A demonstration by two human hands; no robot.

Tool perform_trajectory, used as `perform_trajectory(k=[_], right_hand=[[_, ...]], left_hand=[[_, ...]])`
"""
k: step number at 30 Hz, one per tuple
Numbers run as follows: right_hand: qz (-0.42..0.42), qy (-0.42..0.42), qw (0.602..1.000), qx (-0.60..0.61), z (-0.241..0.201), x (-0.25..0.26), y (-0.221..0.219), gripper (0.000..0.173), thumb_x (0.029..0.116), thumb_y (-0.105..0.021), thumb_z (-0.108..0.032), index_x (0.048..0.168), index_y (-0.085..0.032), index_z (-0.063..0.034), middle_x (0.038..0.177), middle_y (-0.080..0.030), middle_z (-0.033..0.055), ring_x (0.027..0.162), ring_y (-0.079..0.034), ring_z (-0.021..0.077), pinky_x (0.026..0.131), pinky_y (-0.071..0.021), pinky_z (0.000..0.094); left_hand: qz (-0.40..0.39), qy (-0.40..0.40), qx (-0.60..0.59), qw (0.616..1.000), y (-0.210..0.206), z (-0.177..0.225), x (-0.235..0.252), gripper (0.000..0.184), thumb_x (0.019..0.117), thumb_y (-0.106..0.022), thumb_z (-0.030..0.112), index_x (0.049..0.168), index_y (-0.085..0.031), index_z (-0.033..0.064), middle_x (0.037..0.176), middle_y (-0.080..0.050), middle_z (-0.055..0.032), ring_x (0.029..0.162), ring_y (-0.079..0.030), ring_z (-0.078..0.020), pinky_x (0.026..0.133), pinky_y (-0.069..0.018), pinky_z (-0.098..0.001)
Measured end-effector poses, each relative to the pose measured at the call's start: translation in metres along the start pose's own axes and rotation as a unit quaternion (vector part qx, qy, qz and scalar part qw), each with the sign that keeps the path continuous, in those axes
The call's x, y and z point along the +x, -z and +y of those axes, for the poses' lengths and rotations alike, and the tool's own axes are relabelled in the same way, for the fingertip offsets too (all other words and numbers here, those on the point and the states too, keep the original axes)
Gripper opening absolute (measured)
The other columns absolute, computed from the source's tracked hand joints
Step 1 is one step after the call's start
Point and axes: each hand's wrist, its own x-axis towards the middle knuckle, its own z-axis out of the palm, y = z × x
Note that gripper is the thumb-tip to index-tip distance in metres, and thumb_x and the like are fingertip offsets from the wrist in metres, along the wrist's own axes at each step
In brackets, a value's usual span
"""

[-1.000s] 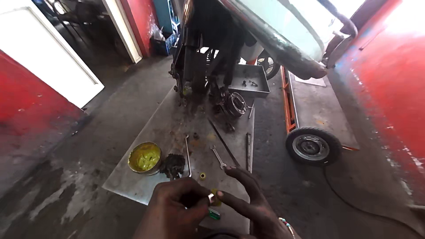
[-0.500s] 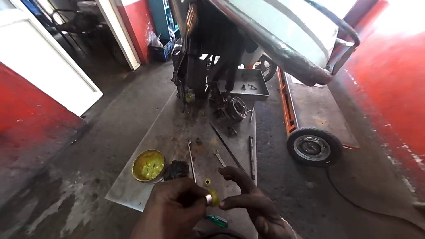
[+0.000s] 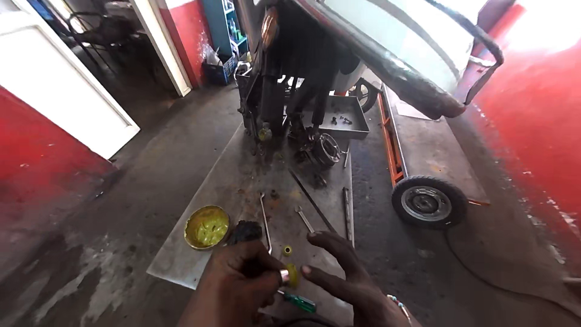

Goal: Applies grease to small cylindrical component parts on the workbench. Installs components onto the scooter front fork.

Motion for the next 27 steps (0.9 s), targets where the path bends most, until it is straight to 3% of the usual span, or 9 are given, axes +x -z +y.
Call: perform_trajectory(k=[6,9,12,15,18,21,23,24,27], right_hand=[[-0.012,0.021,0.994,-0.107,0.002,0.007,-0.024,0.062,0.0996,-0.04,-0.068,0.149,-0.047,-0.0317,0.152,-0.046,0.0102,0.145,-0.038,0.0251,0.119,-0.0312,0.0426],[-0.009,0.037,0.996,-0.086,0.004,0.005,-0.031,0.06,0.1002,-0.039,-0.068,0.145,-0.051,-0.0305,0.152,-0.046,0.007,0.146,-0.036,0.0212,0.119,-0.0288,0.0401],[0.006,0.034,0.998,-0.051,0.0,0.019,-0.043,0.063,0.1005,-0.038,-0.068,0.151,-0.044,-0.0298,0.153,-0.044,0.006,0.146,-0.037,0.0186,0.12,-0.0306,0.0378],[-0.033,0.025,0.998,-0.046,0.001,0.027,-0.063,0.06,0.1015,-0.036,-0.067,0.146,-0.051,-0.0298,0.149,-0.049,0.0113,0.142,-0.042,0.0246,0.117,-0.0333,0.0412],[-0.054,-0.029,0.998,0.01,0.01,0.032,-0.077,0.051,0.1016,-0.05,-0.057,0.138,-0.062,-0.0238,0.145,-0.054,0.0167,0.14,-0.045,0.0259,0.116,-0.0371,0.0414],[-0.046,-0.079,0.995,-0.03,0.032,0.065,-0.097,0.045,0.0959,-0.067,-0.037,0.138,-0.062,-0.0218,0.141,-0.056,0.0127,0.13,-0.055,0.0249,0.105,-0.0493,0.0448],[-0.123,-0.073,0.982,-0.12,0.048,0.107,-0.109,0.052,0.0855,-0.074,-0.024,0.137,-0.066,-0.0197,0.139,-0.057,0.019,0.126,-0.056,0.0377,0.098,-0.0502,0.0571],[-0.208,-0.073,0.961,-0.167,0.054,0.129,-0.115,0.057,0.0843,-0.077,-0.021,0.14,-0.064,-0.0219,0.141,-0.055,0.0205,0.131,-0.052,0.041,0.102,-0.0466,0.0601],[-0.446,0.0,0.852,-0.275,0.082,0.177,-0.153,0.065,0.0809,-0.082,-0.021,0.142,-0.06,-0.0176,0.143,-0.054,0.022,0.135,-0.047,0.0424,0.11,-0.0379,0.0586]], left_hand=[[0.038,0.019,-0.015,0.999,0.008,-0.003,-0.008,0.016,0.0814,-0.069,-0.005,0.082,-0.071,0.0112,0.071,-0.071,0.0092,0.055,-0.064,0.0002,0.05,-0.0558,-0.0181],[0.055,0.032,-0.044,0.997,0.02,-0.009,-0.014,0.017,0.0821,-0.069,-0.005,0.082,-0.071,0.0125,0.071,-0.071,0.0089,0.053,-0.064,-0.0002,0.048,-0.0556,-0.0183],[0.082,0.052,-0.05,0.994,0.024,-0.008,-0.019,0.017,0.0817,-0.068,-0.005,0.081,-0.07,0.0122,0.069,-0.07,0.0091,0.053,-0.064,0.0,0.048,-0.0554,-0.018],[0.134,0.064,-0.049,0.988,0.035,-0.013,-0.025,0.018,0.0809,-0.066,-0.005,0.08,-0.071,0.0119,0.069,-0.07,0.0084,0.053,-0.064,-0.0008,0.047,-0.0553,-0.0186],[0.223,0.068,-0.052,0.971,0.066,-0.025,-0.044,0.023,0.0808,-0.063,-0.009,0.08,-0.071,0.0128,0.07,-0.072,0.0078,0.054,-0.065,-0.0024,0.048,-0.056,-0.0198],[0.285,0.039,-0.064,0.956,0.105,-0.043,-0.075,0.03,0.0817,-0.061,-0.013,0.083,-0.074,0.014,0.073,-0.074,0.008,0.056,-0.067,-0.0038,0.051,-0.0579,-0.0213],[0.296,0.034,-0.072,0.952,0.125,-0.055,-0.092,0.031,0.0818,-0.061,-0.013,0.086,-0.076,0.0142,0.076,-0.075,0.0071,0.058,-0.067,-0.0039,0.053,-0.058,-0.0215],[0.301,0.034,-0.073,0.95,0.132,-0.06,-0.098,0.03,0.0819,-0.063,-0.013,0.086,-0.076,0.014,0.076,-0.075,0.0068,0.058,-0.067,-0.004,0.053,-0.0583,-0.0219],[0.318,0.039,-0.08,0.944,0.141,-0.071,-0.111,0.027,0.0821,-0.068,-0.011,0.087,-0.076,0.0137,0.078,-0.075,0.0067,0.06,-0.068,-0.0042,0.054,-0.059,-0.0223]])
